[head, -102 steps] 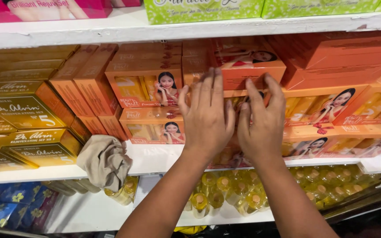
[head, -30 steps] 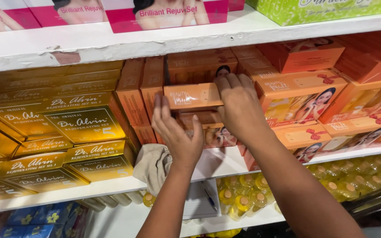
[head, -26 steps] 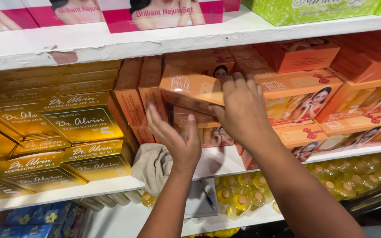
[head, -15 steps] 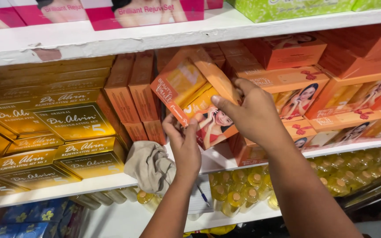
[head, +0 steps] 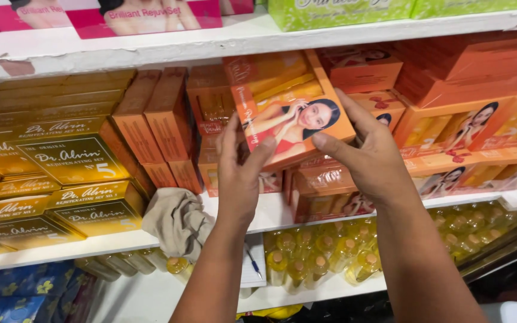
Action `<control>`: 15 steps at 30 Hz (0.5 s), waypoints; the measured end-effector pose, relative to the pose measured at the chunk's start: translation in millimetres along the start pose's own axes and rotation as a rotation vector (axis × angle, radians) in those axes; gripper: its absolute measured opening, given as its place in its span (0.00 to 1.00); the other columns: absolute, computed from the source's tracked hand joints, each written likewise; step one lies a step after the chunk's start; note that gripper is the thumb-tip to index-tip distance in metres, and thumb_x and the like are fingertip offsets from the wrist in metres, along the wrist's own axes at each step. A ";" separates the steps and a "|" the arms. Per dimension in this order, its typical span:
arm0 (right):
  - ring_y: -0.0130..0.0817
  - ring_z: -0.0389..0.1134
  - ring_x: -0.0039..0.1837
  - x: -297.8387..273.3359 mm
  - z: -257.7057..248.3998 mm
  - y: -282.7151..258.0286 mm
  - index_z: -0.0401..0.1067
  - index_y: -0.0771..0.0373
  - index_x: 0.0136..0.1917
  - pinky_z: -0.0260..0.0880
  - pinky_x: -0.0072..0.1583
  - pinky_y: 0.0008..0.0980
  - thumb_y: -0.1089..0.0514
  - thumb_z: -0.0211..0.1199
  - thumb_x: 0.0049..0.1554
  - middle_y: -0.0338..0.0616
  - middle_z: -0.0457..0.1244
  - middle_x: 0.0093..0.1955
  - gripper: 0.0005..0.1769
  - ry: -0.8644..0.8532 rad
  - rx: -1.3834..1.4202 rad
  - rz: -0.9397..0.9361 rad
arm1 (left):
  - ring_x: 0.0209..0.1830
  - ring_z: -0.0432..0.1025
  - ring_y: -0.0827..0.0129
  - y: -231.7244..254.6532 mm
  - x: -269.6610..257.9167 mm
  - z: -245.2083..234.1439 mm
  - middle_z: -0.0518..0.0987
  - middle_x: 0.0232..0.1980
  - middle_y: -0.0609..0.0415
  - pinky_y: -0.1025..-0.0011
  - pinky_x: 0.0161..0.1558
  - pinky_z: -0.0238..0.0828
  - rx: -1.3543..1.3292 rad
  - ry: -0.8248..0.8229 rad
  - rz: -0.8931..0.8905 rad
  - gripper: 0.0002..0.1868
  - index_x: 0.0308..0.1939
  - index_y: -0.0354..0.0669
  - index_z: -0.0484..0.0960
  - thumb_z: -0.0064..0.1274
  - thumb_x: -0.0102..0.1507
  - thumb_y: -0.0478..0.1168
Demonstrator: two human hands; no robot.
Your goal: The person wipes the front of orange cosmetic boxes on a store shelf using a cloth. They repeatedly pick up individual boxes, wipe them, and place them back in their original positions to maintain the display.
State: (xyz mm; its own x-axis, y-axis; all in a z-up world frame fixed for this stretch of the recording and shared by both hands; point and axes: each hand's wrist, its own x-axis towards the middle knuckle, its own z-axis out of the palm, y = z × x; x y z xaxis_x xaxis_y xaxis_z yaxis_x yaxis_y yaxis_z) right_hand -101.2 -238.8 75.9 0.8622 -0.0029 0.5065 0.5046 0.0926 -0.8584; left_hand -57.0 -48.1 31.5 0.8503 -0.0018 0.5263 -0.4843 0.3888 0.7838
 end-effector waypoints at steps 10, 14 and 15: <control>0.35 0.67 0.68 4.5 -67.8 -0.4 0.62 0.75 0.74 0.67 0.72 0.35 0.63 0.62 0.64 0.51 0.64 0.67 0.27 0.099 0.369 -0.159 | 0.70 0.68 0.60 -6.9 18.6 57.8 0.62 0.77 0.44 0.62 0.68 0.71 0.215 -0.304 0.149 0.56 0.81 0.34 0.51 0.70 0.56 0.42; 0.35 0.68 0.67 14.6 -88.2 11.9 0.65 0.74 0.70 0.68 0.72 0.36 0.61 0.62 0.66 0.51 0.65 0.66 0.23 0.113 0.388 -0.220 | 0.74 0.65 0.58 -10.5 27.5 77.0 0.65 0.76 0.41 0.61 0.71 0.66 0.390 -0.277 0.226 0.52 0.78 0.32 0.56 0.70 0.57 0.44; 0.35 0.68 0.66 16.9 -91.6 16.2 0.66 0.73 0.69 0.68 0.71 0.36 0.61 0.61 0.67 0.50 0.66 0.65 0.20 0.144 0.406 -0.235 | 0.74 0.65 0.55 -14.8 31.7 79.3 0.67 0.74 0.38 0.59 0.71 0.63 0.517 -0.257 0.293 0.50 0.77 0.31 0.59 0.70 0.58 0.47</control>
State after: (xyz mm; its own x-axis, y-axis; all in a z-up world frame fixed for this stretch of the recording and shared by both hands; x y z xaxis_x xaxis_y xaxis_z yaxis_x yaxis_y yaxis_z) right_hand -74.4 -328.5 63.1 0.7387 -0.2050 0.6421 0.6531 0.4534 -0.6066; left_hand -39.2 -126.9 62.8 0.6223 -0.2081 0.7546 -0.7802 -0.0874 0.6193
